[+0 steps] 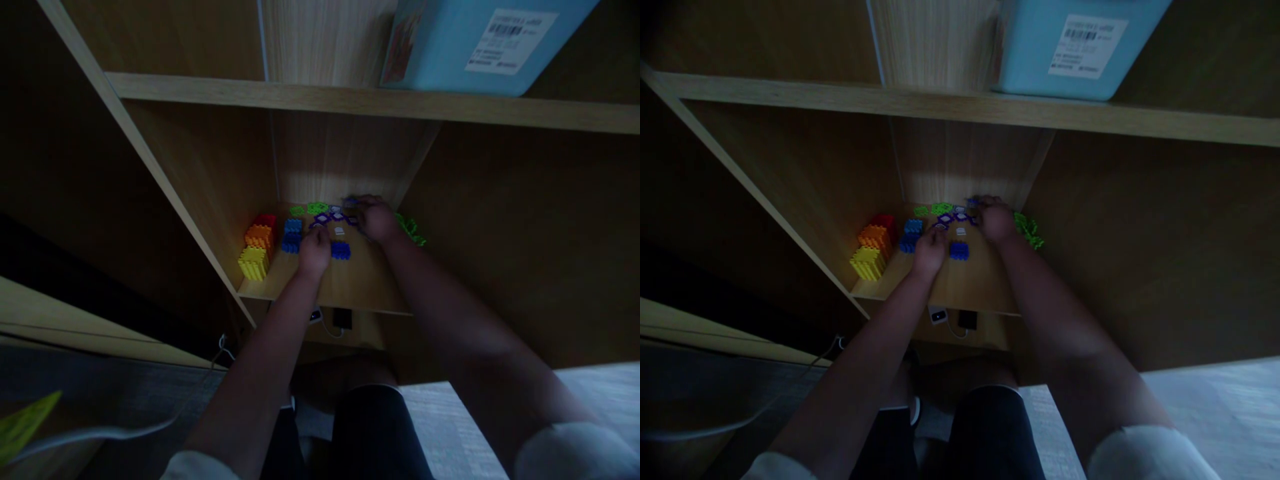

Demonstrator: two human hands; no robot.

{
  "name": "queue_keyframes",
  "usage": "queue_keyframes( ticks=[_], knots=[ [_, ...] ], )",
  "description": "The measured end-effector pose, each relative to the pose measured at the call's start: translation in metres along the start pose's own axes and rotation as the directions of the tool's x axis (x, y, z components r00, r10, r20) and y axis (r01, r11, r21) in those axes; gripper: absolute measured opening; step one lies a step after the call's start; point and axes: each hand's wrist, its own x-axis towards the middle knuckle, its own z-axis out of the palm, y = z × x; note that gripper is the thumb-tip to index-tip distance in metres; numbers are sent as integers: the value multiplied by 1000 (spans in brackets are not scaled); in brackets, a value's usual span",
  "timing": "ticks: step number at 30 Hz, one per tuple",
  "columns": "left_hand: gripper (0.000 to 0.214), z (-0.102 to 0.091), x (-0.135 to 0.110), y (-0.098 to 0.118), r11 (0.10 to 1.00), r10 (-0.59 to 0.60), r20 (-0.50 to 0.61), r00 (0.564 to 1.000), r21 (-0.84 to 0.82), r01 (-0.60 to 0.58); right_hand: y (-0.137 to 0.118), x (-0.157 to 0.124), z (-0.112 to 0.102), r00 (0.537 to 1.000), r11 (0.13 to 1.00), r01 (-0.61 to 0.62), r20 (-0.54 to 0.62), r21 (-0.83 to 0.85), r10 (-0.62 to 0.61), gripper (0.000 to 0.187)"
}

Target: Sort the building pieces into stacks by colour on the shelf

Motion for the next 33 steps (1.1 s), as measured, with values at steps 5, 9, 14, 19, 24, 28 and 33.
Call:
queue_keyframes(
  ticks=[5,9,14,19,24,28,33],
  knots=[
    [52,-1,-1,3,991,-3,-10,1000,-135,2,-56,-54,-22,977,988,116,-191,98,-96,54],
    [52,-4,-4,7,978,68,-67,995,-194,-80,-87,-91,-24,961,968,201,-221,149,-166,50],
    [41,-5,-6,6,978,122,-53,991,-164,-129,-86,-109,-15,946,939,249,-266,239,-183,42],
    [39,-5,-7,5,984,152,-48,987,-87,-156,-82,-111,-13,926,924,140,-377,355,4,36],
    [41,-7,-10,9,979,198,-28,980,-37,-199,-82,-108,-11,942,888,166,-335,428,-14,44],
    [36,-8,-11,10,975,214,-40,976,-45,-216,-82,-107,-6,938,865,228,-339,446,-73,34],
    [32,-9,-10,10,970,235,13,972,-72,-233,-80,-105,-4,929,855,210,-369,473,-24,25]
  ],
)
